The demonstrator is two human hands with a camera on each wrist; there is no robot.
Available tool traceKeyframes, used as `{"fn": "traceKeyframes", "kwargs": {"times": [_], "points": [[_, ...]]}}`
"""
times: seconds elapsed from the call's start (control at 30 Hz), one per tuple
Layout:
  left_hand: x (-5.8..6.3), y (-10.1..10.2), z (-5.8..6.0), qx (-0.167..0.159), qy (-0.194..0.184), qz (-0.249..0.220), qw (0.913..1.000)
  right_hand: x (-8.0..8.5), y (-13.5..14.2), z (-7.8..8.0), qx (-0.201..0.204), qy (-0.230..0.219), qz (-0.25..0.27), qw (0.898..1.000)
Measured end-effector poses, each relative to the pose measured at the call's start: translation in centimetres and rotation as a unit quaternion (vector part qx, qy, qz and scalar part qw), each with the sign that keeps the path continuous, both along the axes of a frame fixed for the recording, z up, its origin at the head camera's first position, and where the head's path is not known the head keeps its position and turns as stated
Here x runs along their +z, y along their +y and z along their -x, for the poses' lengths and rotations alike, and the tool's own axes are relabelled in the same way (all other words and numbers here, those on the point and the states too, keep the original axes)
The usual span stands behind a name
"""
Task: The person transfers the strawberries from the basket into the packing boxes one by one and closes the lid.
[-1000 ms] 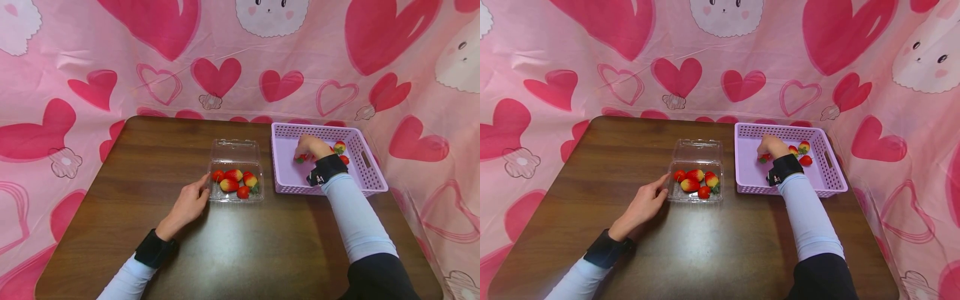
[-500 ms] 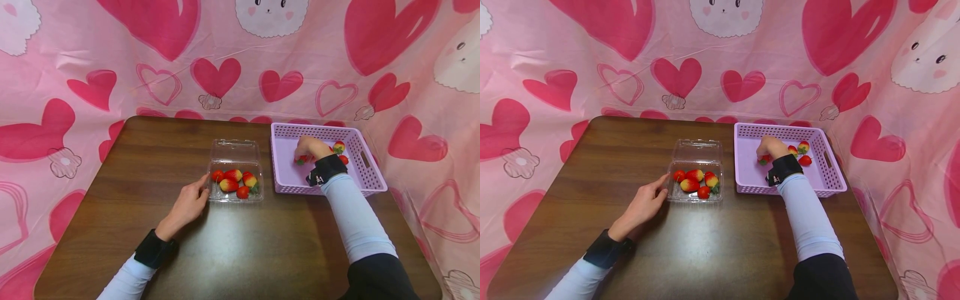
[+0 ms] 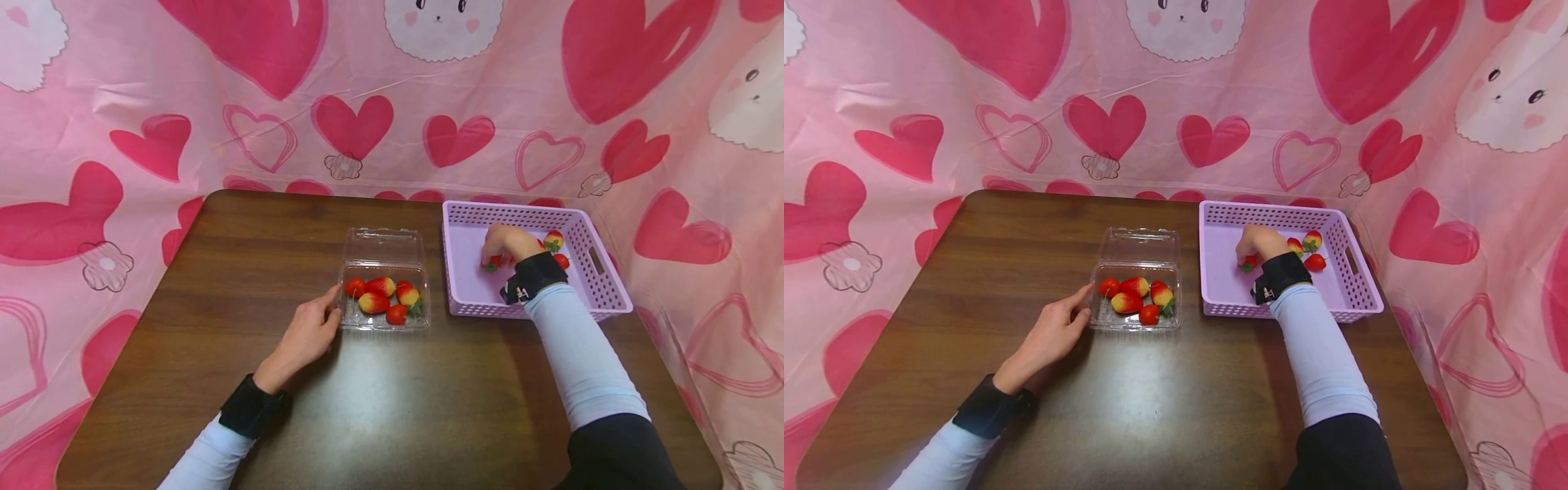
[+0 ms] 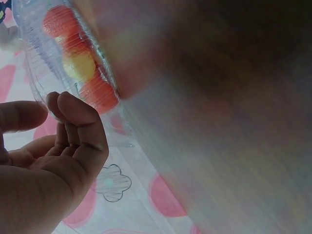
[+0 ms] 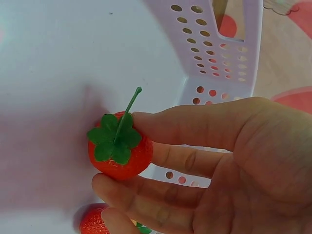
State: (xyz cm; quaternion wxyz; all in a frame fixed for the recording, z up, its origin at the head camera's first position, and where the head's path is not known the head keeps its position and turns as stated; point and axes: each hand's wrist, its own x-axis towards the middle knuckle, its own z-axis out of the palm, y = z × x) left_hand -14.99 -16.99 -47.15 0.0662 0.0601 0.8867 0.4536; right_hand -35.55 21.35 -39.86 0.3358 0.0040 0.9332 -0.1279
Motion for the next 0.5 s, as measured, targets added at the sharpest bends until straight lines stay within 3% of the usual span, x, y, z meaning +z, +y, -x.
{"fn": "traceKeyframes", "kwargs": {"times": [0.27,0.5], "points": [[0.02,0.08,0.05,0.001,0.007,0.009,0.9999,0.44,0.12,-0.28,0.012,0.002,0.006,1.0],[-0.03,0.08,-0.03,-0.001,0.004,0.007,1.0,0.55,0.24,-0.74,-0.01,0.006,0.02,1.0]]}}
